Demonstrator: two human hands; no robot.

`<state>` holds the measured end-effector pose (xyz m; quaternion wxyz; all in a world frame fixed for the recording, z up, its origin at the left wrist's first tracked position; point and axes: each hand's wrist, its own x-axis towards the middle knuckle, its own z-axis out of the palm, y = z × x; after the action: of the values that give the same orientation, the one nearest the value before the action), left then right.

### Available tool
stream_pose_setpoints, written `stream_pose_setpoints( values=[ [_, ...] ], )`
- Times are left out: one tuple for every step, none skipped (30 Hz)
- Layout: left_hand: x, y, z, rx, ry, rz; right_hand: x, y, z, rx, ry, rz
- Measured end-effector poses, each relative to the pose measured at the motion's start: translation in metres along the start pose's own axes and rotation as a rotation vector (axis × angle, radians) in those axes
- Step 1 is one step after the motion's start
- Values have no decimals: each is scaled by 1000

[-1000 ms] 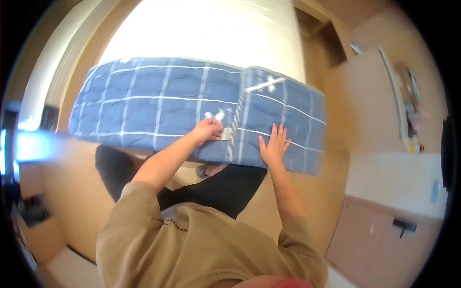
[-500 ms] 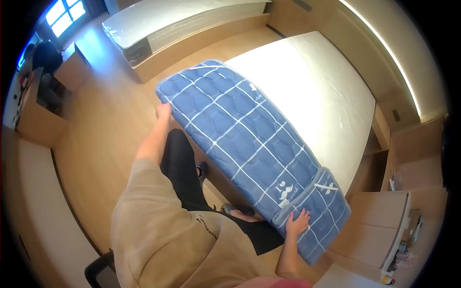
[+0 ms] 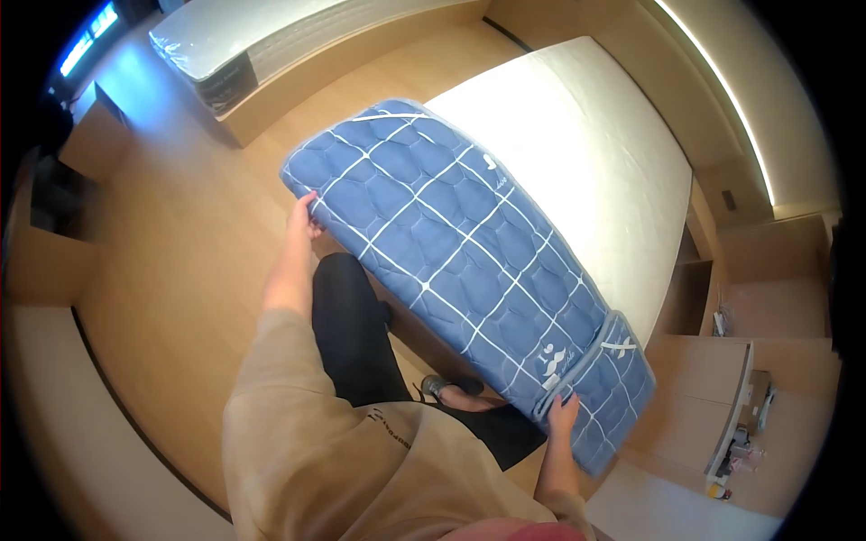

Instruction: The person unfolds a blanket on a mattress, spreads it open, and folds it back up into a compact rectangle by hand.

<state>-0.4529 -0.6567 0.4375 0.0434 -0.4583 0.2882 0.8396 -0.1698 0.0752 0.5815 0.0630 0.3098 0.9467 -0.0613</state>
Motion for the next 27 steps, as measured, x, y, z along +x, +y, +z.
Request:
stream_pose_setpoints(
  values=[
    [0, 5, 4, -24, 7, 37, 0, -1, 0, -9, -1, 8],
    [-6, 13, 9, -4, 13, 93, 0, -1, 2, -14, -1, 15],
    [-4, 20, 13, -22, -49, 166, 1, -3, 4, -14, -1, 21],
    [-11, 25, 25, -31, -16, 298, -1, -6, 4, -10, 2, 29],
    [-28, 30, 43, -41, 14, 431, -5, -10, 2, -6, 6, 39],
    [-45, 32, 64, 22, 37, 629, -7, -13, 1, 1, 10, 51],
    [-68, 30, 91, 84, 59, 825, -7, -15, 0, 30, 15, 88],
    [-91, 25, 117, 147, 80, 1022, -6, -17, 0, 60, 17, 126],
    [-109, 17, 141, 259, -21, 1131, -8, -16, 1, 91, 16, 166],
    [-155, 1, 173, 341, -152, 1202, -2, -6, 9, 178, 32, 172],
    [-207, -23, 202, 379, -330, 1227, 1, 3, 12, 281, 34, 187],
    [-208, -51, 216, 501, -494, 1244, 6, 8, 15, 384, 36, 203],
    [-240, -88, 230, 646, -558, 1256, 8, 12, 20, 487, 40, 220],
    [-241, -130, 239, 773, -641, 1449, 8, 13, 23, 612, 48, 223],
    [-291, -157, 246, 829, -832, 1610, 8, 16, 25, 736, 60, 226],
    [-308, -190, 244, 956, -1028, 1641, 8, 20, 24, 854, 77, 230],
    [-322, -219, 241, 1080, -1228, 1659, 4, 19, 16, 981, 73, 236],
    [-323, -250, 234, 1259, -1376, 1653, -5, 10, 2, 1108, 74, 241],
    [-315, -283, 220, 1436, -1525, 1632, -11, 5, -5, 1230, 77, 245],
    [-310, -310, 201, 1604, -1558, 1614, -13, 6, -4, 1257, 85, 234],
    [-304, -336, 180, 1770, -1585, 1594, -15, 8, -3, 1282, 94, 221],
    [-290, -360, 153, 1949, -1576, 1584, -16, 6, -1, 1271, 66, 185],
    [-288, -373, 131, 2037, -1578, 1607, -20, -2, -4, 1200, 60, 138],
    [-296, -374, 119, 2032, -1556, 1587, -19, -8, -5, 1111, -16, 103],
    [-308, -372, 110, 2031, -1526, 1564, -16, -14, -6, 1023, -97, 66],
    [-322, -369, 104, 1963, -1528, 1425, -14, -24, -7, 1010, -106, 16],
    [-337, -361, 100, 1893, -1520, 1290, -10, -37, -9, 997, -115, -35]
  ],
)
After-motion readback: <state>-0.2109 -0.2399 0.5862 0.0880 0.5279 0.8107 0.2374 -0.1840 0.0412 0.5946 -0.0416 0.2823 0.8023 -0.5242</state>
